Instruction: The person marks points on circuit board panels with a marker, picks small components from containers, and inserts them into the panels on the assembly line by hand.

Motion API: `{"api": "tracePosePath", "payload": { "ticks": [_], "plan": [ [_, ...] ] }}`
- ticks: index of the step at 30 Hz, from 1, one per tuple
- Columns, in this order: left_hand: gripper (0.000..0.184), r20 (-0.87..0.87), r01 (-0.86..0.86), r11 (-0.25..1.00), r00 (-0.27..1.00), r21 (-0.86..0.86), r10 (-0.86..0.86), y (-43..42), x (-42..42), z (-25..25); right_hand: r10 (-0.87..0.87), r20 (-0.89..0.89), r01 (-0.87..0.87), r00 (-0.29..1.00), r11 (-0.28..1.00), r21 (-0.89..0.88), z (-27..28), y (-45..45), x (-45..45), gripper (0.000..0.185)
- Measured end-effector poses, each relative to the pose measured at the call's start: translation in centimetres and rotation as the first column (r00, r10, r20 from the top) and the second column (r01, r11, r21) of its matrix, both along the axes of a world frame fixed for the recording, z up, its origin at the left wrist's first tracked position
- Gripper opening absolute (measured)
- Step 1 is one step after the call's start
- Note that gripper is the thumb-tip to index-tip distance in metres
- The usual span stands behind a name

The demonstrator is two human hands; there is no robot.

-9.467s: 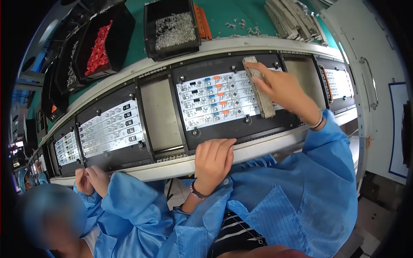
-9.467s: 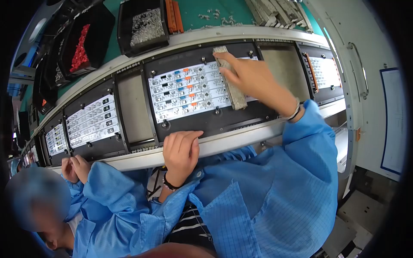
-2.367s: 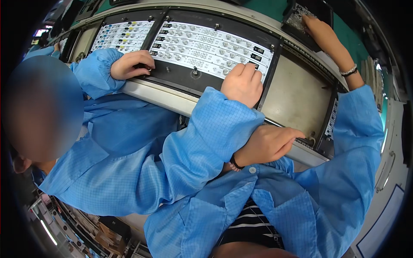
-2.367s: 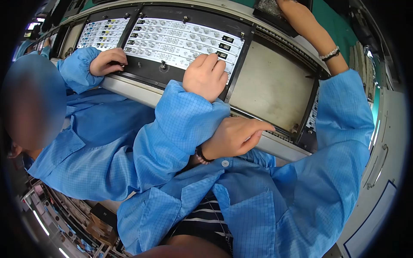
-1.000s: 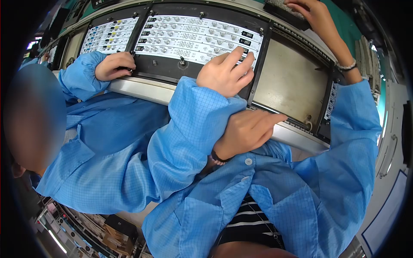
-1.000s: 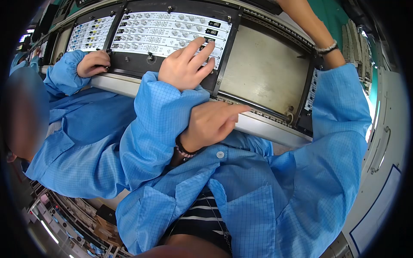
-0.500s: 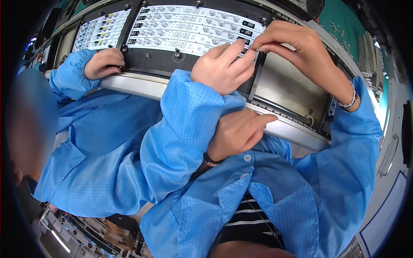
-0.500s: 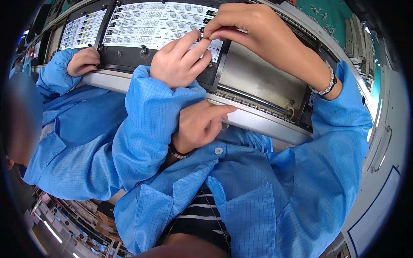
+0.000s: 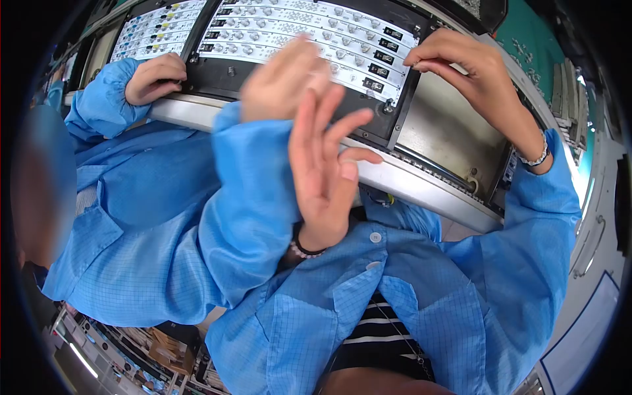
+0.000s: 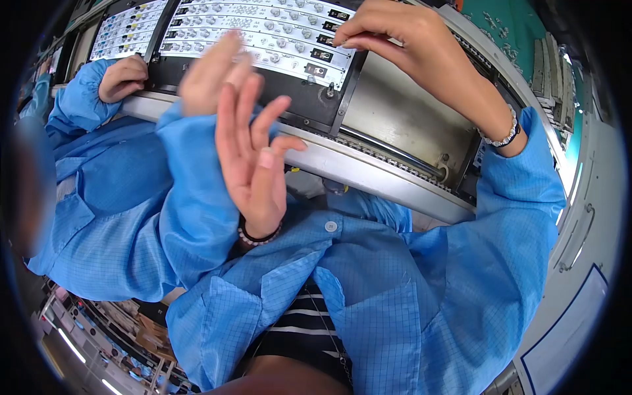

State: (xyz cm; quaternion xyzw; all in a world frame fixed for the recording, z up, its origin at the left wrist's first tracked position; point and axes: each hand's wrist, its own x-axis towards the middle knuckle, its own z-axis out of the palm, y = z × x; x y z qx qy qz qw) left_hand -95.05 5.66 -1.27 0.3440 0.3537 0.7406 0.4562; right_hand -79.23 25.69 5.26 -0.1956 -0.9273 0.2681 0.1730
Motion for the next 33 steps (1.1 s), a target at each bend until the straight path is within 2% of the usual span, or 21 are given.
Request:
{"api": "tracePosePath", "payload": {
  "ticks": [3,5,7,11,12,15,16,21,22,25,26,27,29,31,33],
  "plan": [
    [0.069,0.06,-0.023,0.999,0.998,-0.032,0.025,0.9,-1.2,-0.3,0.024,0.002,-0.024,1.0,1.0,0.018,-1.0,0.1,1.0,0.014],
    [0.066,-0.011,-0.043,0.996,0.999,-0.073,0.042,1.1,-2.0,-0.9,0.062,0.001,-0.062,0.998,0.998,0.028,-1.4,0.1,1.3,0.014],
    [0.065,-0.07,-0.151,0.987,0.987,-0.063,0.146,1.3,-2.8,-1.2,0.101,0.003,-0.101,0.995,0.995,0.019,-1.5,-0.4,1.1,0.016],
    [0.063,-0.035,-0.216,0.975,0.976,-0.047,0.214,2.2,-5.0,-1.6,0.248,0.035,-0.25,0.968,0.961,0.119,-2.7,-1.7,-0.2,0.013],
    [0.062,-0.042,-0.242,0.967,0.97,-0.077,0.239,2.6,-5.3,-1.4,0.274,0.108,-0.287,0.956,0.949,0.133,-2.8,-2.0,-0.6,0.019],
    [0.061,-0.03,-0.263,0.963,0.965,-0.055,0.262,3.1,-5.9,-1.6,0.326,0.076,-0.332,0.942,0.881,0.338,-4.0,-2.8,-2.9,0.01],
    [0.06,-0.044,-0.265,0.963,0.964,-0.048,0.263,3.2,-5.9,-1.7,0.328,0.142,-0.358,0.934,0.864,0.354,-4.5,-2.9,-3.2,0.02],
    [0.055,-0.138,-0.227,0.973,0.966,-0.041,0.22,2.9,-5.7,-1.7,0.307,0.067,-0.312,0.949,0.901,0.3,-5.8,-2.5,-3.5,0.016],
    [0.049,-0.193,-0.232,0.973,0.955,-0.023,0.223,3.0,-5.3,-1.7,0.305,0.053,-0.307,0.951,0.908,0.286,-5.9,-2.4,-3.4,0.015],
    [0.04,-0.497,-0.17,0.985,0.856,-0.009,0.143,2.8,-4.6,-2.3,0.32,-0.009,-0.305,0.947,0.911,0.279,-5.8,-2.3,-3.4,0.013],
    [0.033,-0.623,-0.194,0.981,0.77,-0.022,0.138,2.9,-4.1,-2.4,0.32,-0.009,-0.306,0.947,0.914,0.267,-5.7,-2.2,-3.4,0.013],
    [0.032,-0.768,-0.213,0.977,0.625,0.006,0.141,3.0,-3.7,-1.6,0.32,-0.009,-0.307,0.947,0.917,0.254,-5.5,-2.2,-3.3,0.012],
    [0.031,-0.879,-0.206,0.978,0.46,0.032,0.126,3.0,-2.9,-1.8,0.315,-0.015,-0.304,0.949,0.925,0.23,-5.4,-2.2,-3.1,0.011],
    [0.03,-0.909,-0.229,0.973,0.412,-0.034,0.065,2.8,-2.2,-1.6,0.306,-0.029,-0.293,0.952,0.933,0.21,-5.5,-2.2,-2.9,0.011],
    [0.031,-0.941,-0.252,0.963,0.339,-0.095,-0.004,2.6,-1.6,-1.4,0.269,0.004,-0.268,0.963,0.958,0.105,-4.9,-2.3,-2.1,0.012]
  ]
}}
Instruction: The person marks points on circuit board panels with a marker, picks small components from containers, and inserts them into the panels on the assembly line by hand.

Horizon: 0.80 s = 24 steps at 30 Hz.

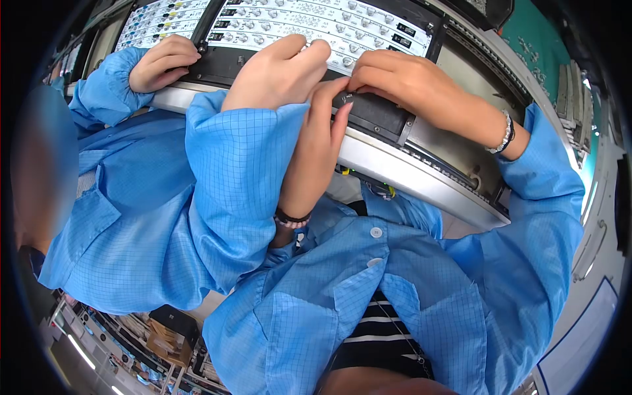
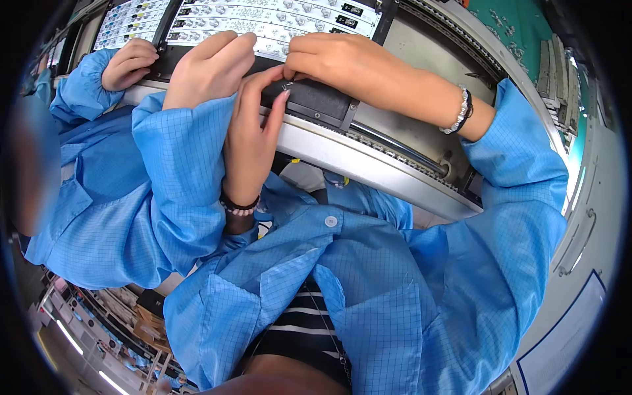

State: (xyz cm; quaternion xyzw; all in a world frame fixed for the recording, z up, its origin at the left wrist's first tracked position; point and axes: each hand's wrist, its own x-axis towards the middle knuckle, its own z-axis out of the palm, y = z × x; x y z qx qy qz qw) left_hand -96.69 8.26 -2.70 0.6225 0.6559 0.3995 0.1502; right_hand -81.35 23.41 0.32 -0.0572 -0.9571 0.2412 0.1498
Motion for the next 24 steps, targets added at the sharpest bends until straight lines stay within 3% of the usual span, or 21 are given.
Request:
{"api": "tracePosePath", "payload": {
  "ticks": [1,5,9,12,16,24],
  "plan": [
    [0.031,0.061,-0.008,0.998,0.998,-0.061,0.012,-0.3,0.4,0.2,-0.017,0.032,0.019,0.999,0.999,-0.045,0.2,0.0,0.4,0.013],
    [0.033,0.008,0.015,0.995,1.0,0.094,-0.016,-0.8,1.6,0.5,-0.039,-0.039,0.043,0.999,0.992,0.123,0.0,0.4,1.0,0.013],
    [0.033,-0.03,0.261,0.936,0.965,0.237,-0.261,-3.5,3.6,1.5,-0.067,-0.051,0.076,0.996,0.975,0.209,-0.4,0.3,1.0,0.013],
    [0.036,0.084,0.343,0.896,0.922,0.283,-0.379,-4.1,4.9,1.4,-0.072,-0.045,0.08,0.996,0.971,0.224,-0.7,0.2,0.8,0.014],
    [0.035,0.096,0.328,0.912,0.928,0.248,-0.36,-3.8,4.7,1.2,-0.064,-0.04,0.072,0.997,0.963,0.259,-1.0,0.3,0.9,0.017],
    [0.037,0.101,0.227,0.944,0.961,0.239,-0.256,-2.4,3.5,1.1,-0.102,0.079,0.098,0.992,0.994,0.05,2.3,0.2,1.6,0.015]
  ]
}}
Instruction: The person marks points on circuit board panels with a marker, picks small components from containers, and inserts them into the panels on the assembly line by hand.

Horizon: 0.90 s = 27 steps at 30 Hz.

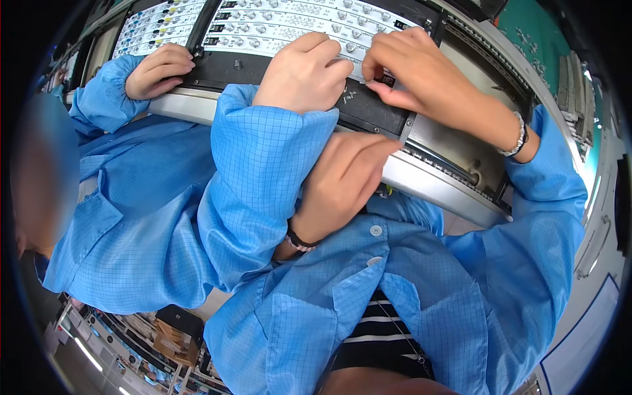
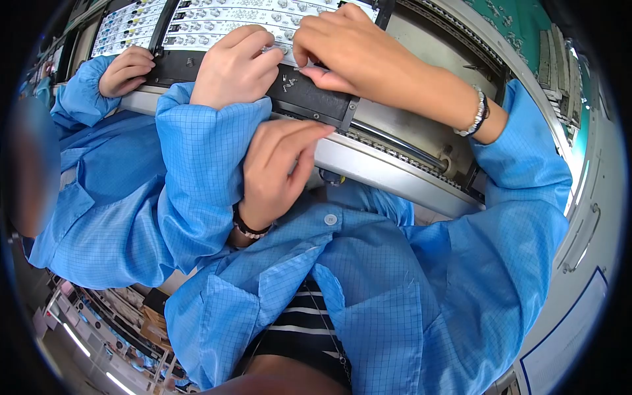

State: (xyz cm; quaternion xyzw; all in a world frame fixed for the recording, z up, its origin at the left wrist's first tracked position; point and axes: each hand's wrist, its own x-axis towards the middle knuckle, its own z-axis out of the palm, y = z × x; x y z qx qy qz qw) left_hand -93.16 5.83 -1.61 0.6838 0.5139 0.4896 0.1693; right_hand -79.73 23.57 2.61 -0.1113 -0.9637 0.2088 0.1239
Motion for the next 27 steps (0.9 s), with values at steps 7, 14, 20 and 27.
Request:
{"api": "tracePosePath", "payload": {
  "ticks": [7,14,20,27],
  "plan": [
    [0.037,0.029,-0.006,0.999,1.0,-0.053,0.007,0.9,0.7,-0.1,0.014,-0.003,-0.014,1.0,1.0,0.026,-2.1,0.0,1.0,0.016],
    [0.035,0.019,-0.006,0.996,1.0,-0.09,0.008,1.2,0.8,-0.7,0.001,-0.026,0.0,1.0,1.0,0.016,-1.6,0.1,1.4,0.011],
    [0.031,0.005,-0.021,0.997,1.0,-0.069,0.022,1.3,1.0,-1.0,-0.032,-0.007,0.031,0.999,0.987,-0.157,-1.0,0.8,2.1,0.012],
    [0.032,-0.105,-0.064,0.997,0.993,-0.039,0.06,3.1,1.6,-0.5,-0.306,0.061,0.26,0.95,0.67,-0.696,0.2,3.7,7.1,0.016]
  ]
}}
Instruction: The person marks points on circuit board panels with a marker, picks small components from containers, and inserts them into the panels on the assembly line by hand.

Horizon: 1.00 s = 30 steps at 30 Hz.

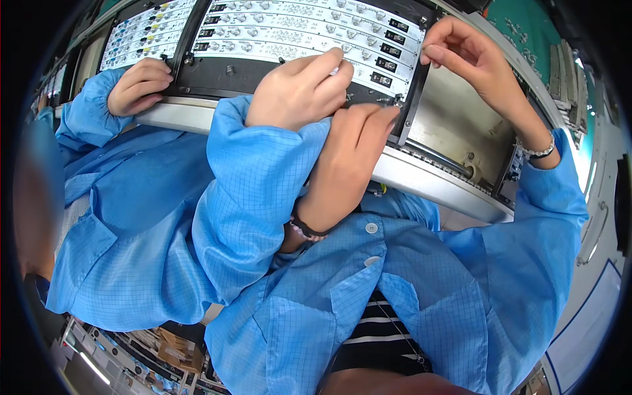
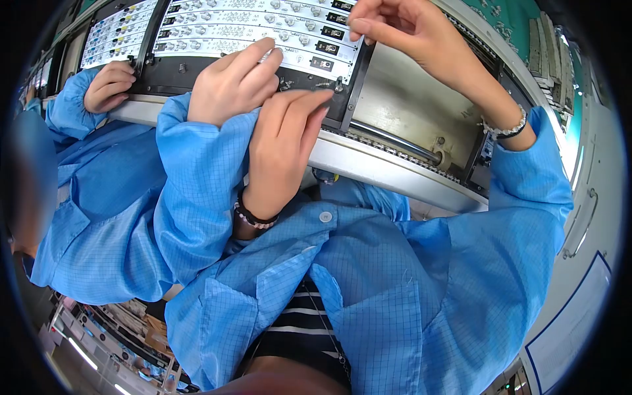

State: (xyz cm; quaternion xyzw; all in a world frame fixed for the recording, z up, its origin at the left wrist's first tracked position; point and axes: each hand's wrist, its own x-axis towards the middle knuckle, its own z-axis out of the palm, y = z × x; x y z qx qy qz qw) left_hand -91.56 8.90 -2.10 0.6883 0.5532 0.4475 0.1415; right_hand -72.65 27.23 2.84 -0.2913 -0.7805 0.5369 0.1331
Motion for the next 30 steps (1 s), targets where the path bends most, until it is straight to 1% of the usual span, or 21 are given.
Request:
{"api": "tracePosePath", "payload": {
  "ticks": [3,4,7,9,11,13,14,16,20,23,24,27,30],
  "plan": [
    [0.03,-0.033,-0.088,0.994,0.996,-0.072,0.086,1.4,1.1,1.1,-0.068,0.005,0.068,0.998,0.993,-0.096,-0.5,-0.1,1.7,0.015],
    [0.029,-0.158,-0.118,0.992,0.981,-0.038,0.111,1.9,1.4,1.1,-0.073,0.006,0.073,0.997,0.991,-0.108,-0.8,-0.2,2.1,0.015],
    [0.028,-0.177,-0.213,0.974,0.964,-0.073,0.198,2.5,3.0,1.4,-0.074,0.005,0.074,0.997,0.989,-0.13,-0.9,-0.4,2.9,0.015],
    [0.026,-0.343,-0.22,0.975,0.918,-0.03,0.197,2.2,1.8,1.2,-0.056,0.015,0.057,0.998,0.989,-0.135,-0.3,-0.9,1.9,0.015],
    [0.024,-0.443,-0.228,0.974,0.874,-0.008,0.201,2.1,1.2,1.2,-0.043,0.014,0.045,0.999,0.991,-0.129,0.0,-1.2,1.5,0.015],
    [0.023,-0.475,-0.242,0.97,0.854,-0.007,0.21,2.0,1.0,1.3,-0.045,0.006,0.045,0.999,0.989,-0.137,-0.1,-1.5,1.4,0.015],
    [0.02,-0.537,-0.254,0.967,0.814,0.012,0.22,2.0,1.2,1.1,-0.051,-0.001,0.05,0.999,0.988,-0.147,-0.2,-1.6,1.4,0.014],
    [0.016,-0.559,-0.259,0.966,0.799,0.017,0.224,2.6,1.8,0.6,-0.054,-0.013,0.051,0.998,0.986,-0.157,-0.3,-1.4,2.0,0.014],
    [0.012,-0.603,-0.297,0.953,0.77,-0.054,0.206,3.2,2.2,0.9,-0.046,-0.027,0.041,0.999,0.984,-0.176,-0.1,-1.5,2.4,0.015],
    [0.013,-0.464,-0.3,0.915,0.873,-0.271,0.149,3.2,2.1,1.5,-0.041,-0.057,0.03,0.998,0.983,-0.178,0.1,-1.7,2.3,0.016],
    [0.012,-0.452,-0.297,0.927,0.876,-0.231,0.168,3.3,2.1,1.2,-0.042,-0.067,0.029,0.997,0.983,-0.179,0.2,-1.8,2.4,0.016],
    [0.011,-0.496,-0.306,0.933,0.85,-0.19,0.178,3.4,2.1,1.3,-0.052,-0.122,0.027,0.991,0.979,-0.203,0.2,-1.9,2.9,0.017],
    [0.011,-0.499,-0.318,0.932,0.844,-0.172,0.195,3.4,2.6,1.3,-0.087,-0.184,0.043,0.979,0.973,-0.228,0.7,-2.5,3.2,0.019]
  ]
}}
